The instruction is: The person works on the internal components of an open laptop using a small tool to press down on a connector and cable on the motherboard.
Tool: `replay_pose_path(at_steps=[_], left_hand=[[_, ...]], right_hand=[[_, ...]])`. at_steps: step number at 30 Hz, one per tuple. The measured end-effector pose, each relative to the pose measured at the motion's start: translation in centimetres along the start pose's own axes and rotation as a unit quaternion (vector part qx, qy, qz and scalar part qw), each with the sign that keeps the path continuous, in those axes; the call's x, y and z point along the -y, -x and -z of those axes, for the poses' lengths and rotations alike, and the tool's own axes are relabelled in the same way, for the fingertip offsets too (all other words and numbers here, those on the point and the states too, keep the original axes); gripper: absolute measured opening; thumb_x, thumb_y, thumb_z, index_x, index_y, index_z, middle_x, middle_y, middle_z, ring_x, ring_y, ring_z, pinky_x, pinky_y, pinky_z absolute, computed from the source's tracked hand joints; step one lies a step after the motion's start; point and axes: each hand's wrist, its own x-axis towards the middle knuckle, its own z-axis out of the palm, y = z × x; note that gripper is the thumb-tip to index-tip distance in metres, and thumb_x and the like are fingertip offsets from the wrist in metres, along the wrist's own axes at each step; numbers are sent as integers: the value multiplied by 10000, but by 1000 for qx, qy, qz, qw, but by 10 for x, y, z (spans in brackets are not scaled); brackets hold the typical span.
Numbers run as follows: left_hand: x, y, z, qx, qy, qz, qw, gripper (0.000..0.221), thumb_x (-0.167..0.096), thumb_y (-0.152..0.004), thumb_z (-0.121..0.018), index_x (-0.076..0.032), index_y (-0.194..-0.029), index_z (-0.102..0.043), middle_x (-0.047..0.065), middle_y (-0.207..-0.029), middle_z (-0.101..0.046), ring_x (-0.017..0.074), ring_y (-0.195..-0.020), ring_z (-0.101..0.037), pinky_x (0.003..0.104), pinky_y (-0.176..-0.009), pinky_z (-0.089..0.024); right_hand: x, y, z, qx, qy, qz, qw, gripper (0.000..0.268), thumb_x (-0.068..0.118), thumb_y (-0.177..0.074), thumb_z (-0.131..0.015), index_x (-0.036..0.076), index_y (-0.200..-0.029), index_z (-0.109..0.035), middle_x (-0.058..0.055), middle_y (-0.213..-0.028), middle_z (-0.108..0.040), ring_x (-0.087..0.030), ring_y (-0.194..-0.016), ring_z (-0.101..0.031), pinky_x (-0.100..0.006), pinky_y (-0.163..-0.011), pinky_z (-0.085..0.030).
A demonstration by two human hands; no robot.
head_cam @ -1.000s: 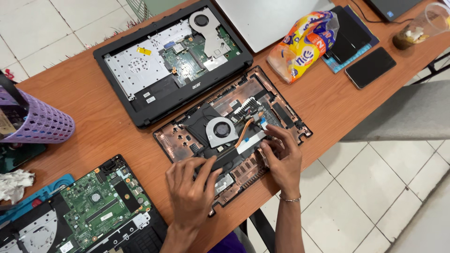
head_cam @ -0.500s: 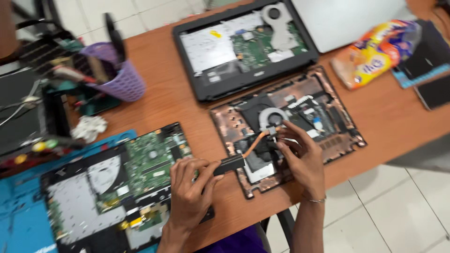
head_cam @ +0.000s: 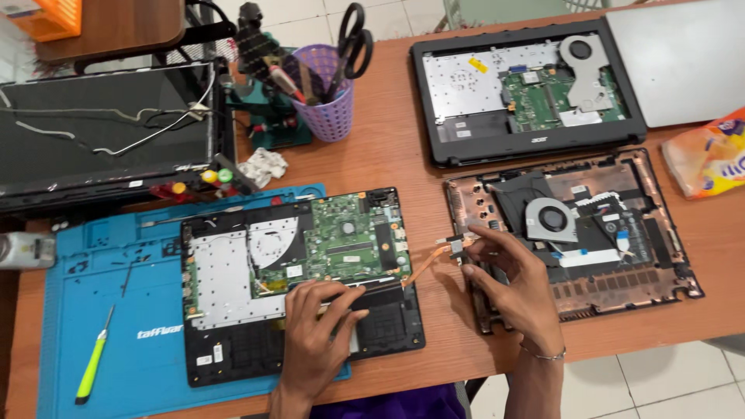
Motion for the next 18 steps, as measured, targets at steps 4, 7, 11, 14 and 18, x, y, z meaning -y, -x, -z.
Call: replay_pose_path(at_steps=[4, 7, 11, 14, 18], left_hand=[[16, 4, 17, -23, -23, 9, 999, 349, -178, -816, -792, -136, -1158, -734, 32, -1066, -644, 262, -1084, -604, 468, -1013, -426], [30, 8, 31, -27, -44, 28, 998, 352, -176, -813, -793, -129, -1157, -737, 42, -1055, -644, 275, -1075, -598, 462, -969, -425], [49, 3, 45, -37, -50, 34, 997, 328, -177, -816, -785, -124, -1137, -740, 54, -1063, -653, 280, -1075, -601, 447, -957, -431], [66, 0, 59, -19, -51, 47, 997, 316, -193, -818, -783, -120, -1123, -745, 59, -1056, -667, 275, -1051, -610, 437, -952, -438], [89, -14, 76, 4, -52, 33, 998, 272, -188, -833, -765, -111, -1093, -744, 72, -1080, -679, 283, -1056, -618, 425, -954, -450]], right_hand=[[13, -8, -26, 18, 37, -18, 999, 558, 6, -786, -797, 76, -1320, -652, -48, -1022, -706, -156, -1011, -721, -315, -898, -621], [20, -13, -48, 32, 84, 12, 996, 520, 50, -802, -801, 86, -1300, -654, -51, -1021, -715, -153, -989, -738, -312, -867, -627], [31, -24, -74, 47, 129, 97, 986, 517, 63, -808, -795, 61, -1299, -633, -80, -1047, -711, -183, -989, -733, -327, -877, -616], [36, -31, -92, 65, 146, 106, 981, 512, 58, -801, -794, 53, -1287, -633, -86, -1040, -710, -203, -973, -729, -344, -870, -613], [36, -51, -106, 86, 197, 101, 971, 463, 83, -802, -808, 61, -1238, -653, -76, -1020, -723, -196, -949, -728, -337, -874, -608]])
